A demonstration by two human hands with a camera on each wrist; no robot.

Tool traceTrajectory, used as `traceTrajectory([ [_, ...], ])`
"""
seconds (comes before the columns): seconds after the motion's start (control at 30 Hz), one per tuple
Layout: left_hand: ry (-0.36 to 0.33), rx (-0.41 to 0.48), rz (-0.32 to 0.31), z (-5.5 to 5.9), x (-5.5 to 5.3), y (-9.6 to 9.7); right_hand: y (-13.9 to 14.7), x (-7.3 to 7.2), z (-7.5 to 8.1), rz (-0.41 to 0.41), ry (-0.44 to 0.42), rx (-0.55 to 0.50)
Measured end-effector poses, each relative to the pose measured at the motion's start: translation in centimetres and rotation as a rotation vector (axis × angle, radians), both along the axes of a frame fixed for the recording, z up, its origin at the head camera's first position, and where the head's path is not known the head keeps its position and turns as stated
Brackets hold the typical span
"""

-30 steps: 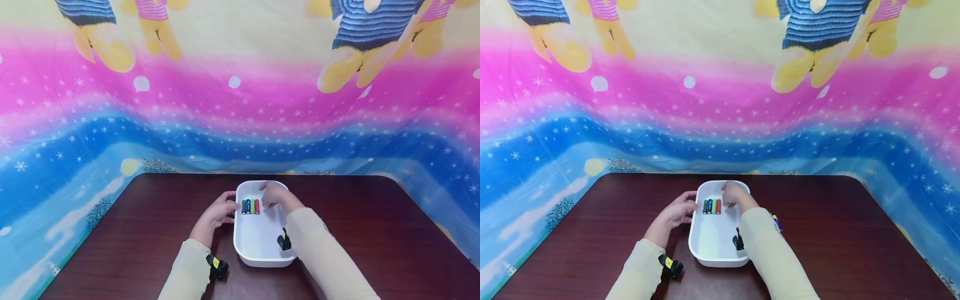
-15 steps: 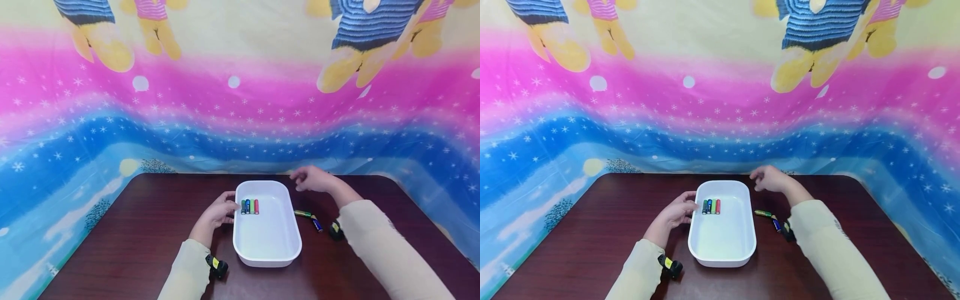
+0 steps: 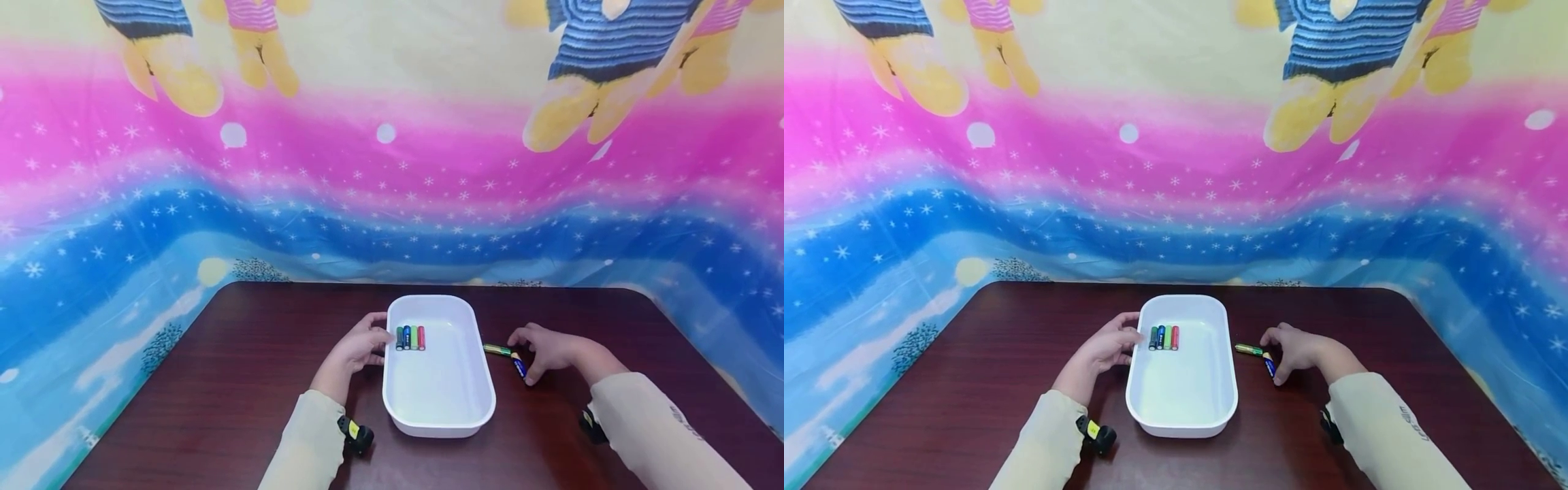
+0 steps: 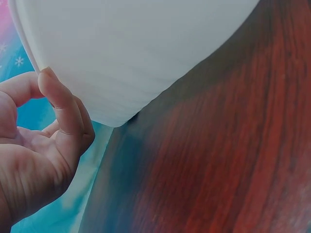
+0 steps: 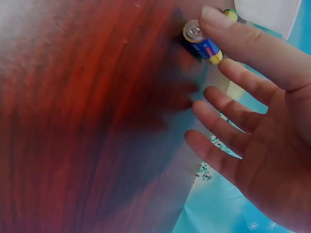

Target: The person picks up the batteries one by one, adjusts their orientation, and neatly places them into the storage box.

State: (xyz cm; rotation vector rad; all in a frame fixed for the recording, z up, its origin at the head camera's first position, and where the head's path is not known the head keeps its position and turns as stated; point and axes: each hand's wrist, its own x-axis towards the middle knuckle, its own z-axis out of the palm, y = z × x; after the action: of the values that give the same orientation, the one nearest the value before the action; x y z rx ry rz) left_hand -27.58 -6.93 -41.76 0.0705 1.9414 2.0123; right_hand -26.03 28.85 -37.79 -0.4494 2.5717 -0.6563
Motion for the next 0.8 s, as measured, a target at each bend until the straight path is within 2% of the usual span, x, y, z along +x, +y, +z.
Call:
traceTrajectory([
  [0.1, 0.001, -0.001, -0.001, 0.00, -0.04, 0.01, 0.02, 0.27, -0.20, 0.011, 0.040, -0.012],
  [0.3, 0.001, -0.002, -0.004, -0.03, -0.07, -0.01, -0.18, 0.52, -0.54, 0.029, 0.097, 0.052],
  [0.53, -0.002, 0.000, -0.002, -0.01, -0.02, 0.04, -0.38, 0.53, -1.00, -0.005, 0.119, 0.077],
  [0.8, 0.004, 0.001, 0.000, 0.08, 0.06, 0.05, -0.40, 0.59, -1.05, 0.002, 0.149, 0.075],
])
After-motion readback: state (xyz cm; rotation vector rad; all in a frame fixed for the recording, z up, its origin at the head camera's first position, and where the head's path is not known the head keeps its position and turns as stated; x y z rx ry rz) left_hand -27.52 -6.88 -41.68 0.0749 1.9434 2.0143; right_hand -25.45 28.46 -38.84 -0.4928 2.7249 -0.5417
